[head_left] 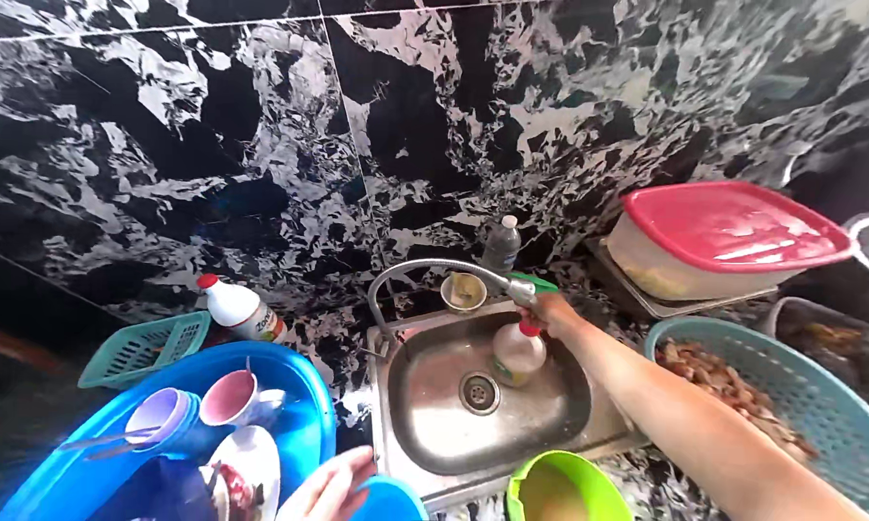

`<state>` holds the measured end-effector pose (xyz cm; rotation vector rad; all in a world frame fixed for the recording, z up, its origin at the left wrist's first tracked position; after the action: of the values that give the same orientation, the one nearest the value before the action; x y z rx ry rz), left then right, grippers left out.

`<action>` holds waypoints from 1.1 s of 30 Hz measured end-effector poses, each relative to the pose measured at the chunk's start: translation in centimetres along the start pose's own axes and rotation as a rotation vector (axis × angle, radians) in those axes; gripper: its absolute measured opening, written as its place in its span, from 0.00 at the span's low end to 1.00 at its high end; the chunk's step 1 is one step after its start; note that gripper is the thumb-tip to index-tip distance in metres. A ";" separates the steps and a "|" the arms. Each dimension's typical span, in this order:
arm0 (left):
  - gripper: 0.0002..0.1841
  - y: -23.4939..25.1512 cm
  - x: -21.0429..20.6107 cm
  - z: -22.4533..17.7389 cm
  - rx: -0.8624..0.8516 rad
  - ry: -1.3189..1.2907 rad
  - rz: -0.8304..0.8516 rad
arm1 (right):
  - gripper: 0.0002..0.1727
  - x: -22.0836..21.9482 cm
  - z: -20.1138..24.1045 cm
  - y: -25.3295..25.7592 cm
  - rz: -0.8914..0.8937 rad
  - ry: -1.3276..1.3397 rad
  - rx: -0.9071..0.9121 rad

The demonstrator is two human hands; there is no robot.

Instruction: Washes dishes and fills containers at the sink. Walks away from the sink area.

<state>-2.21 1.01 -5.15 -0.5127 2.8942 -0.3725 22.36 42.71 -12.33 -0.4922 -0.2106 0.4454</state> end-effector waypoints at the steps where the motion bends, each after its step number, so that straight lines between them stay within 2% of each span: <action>1: 0.19 1.7 -0.5 -0.1 0.038 0.015 -0.014 | 0.14 0.5 0.6 -0.2 0.028 -0.058 -0.043; 4: 0.17 7.4 -2.4 -0.8 0.075 0.057 -0.046 | 0.13 0.1 1.9 -0.9 0.247 -0.315 -0.079; 6: 0.16 10.8 -5.0 -2.9 0.006 0.170 -0.026 | 0.14 -0.7 2.5 -0.8 0.353 -0.621 -0.005; 8: 0.15 13.5 -8.8 -6.2 -0.083 0.349 -0.012 | 0.16 -1.0 2.9 -0.3 0.335 -0.993 0.103; 10: 0.14 15.5 -12.3 -9.0 -0.129 0.446 -0.018 | 0.19 -1.3 2.5 -0.4 0.327 -1.119 0.144; 12: 0.15 17.1 -13.4 -10.1 -0.150 0.342 -0.078 | 0.24 -1.5 2.1 -0.8 0.359 -1.178 0.147; 14: 0.22 17.8 -11.9 -9.5 -0.175 0.198 -0.213 | 0.25 -1.5 2.4 -1.4 0.439 -1.307 0.161; 17: 0.32 19.1 -6.3 -7.9 -0.199 0.242 -0.505 | 0.21 -0.5 4.9 -3.3 0.472 -1.297 0.289; 20: 0.38 21.8 0.0 -1.8 0.058 0.240 -0.648 | 0.22 1.0 5.4 -3.8 0.487 -1.234 0.299; 23: 0.29 24.3 2.8 3.7 0.277 0.277 -0.616 | 0.23 0.8 4.1 -3.0 0.530 -1.258 0.254; 27: 0.22 24.5 1.8 4.9 0.384 0.633 -0.554 | 0.27 0.1 2.4 -2.7 0.576 -1.308 0.213; 30: 0.25 24.8 0.9 6.3 0.503 0.780 -0.446 | 0.26 -0.7 1.9 -2.2 0.575 -1.356 0.236; 33: 0.35 25.7 0.8 7.1 0.589 0.996 -0.363 | 0.25 -0.6 2.3 -2.1 0.569 -1.399 0.231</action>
<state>-9.48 22.56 -19.10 -0.9285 3.2179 -1.9377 21.88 41.71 -9.41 0.0841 -1.3663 1.3155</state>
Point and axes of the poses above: each hand's wrist, its own y-axis towards the middle knuckle, its own x-axis out of the back of the hand, z = x × y, the point moved 7 cm from there along y, towards the middle knuckle, and after that the axes turned 12 degrees about z, right-handed, at the moved point
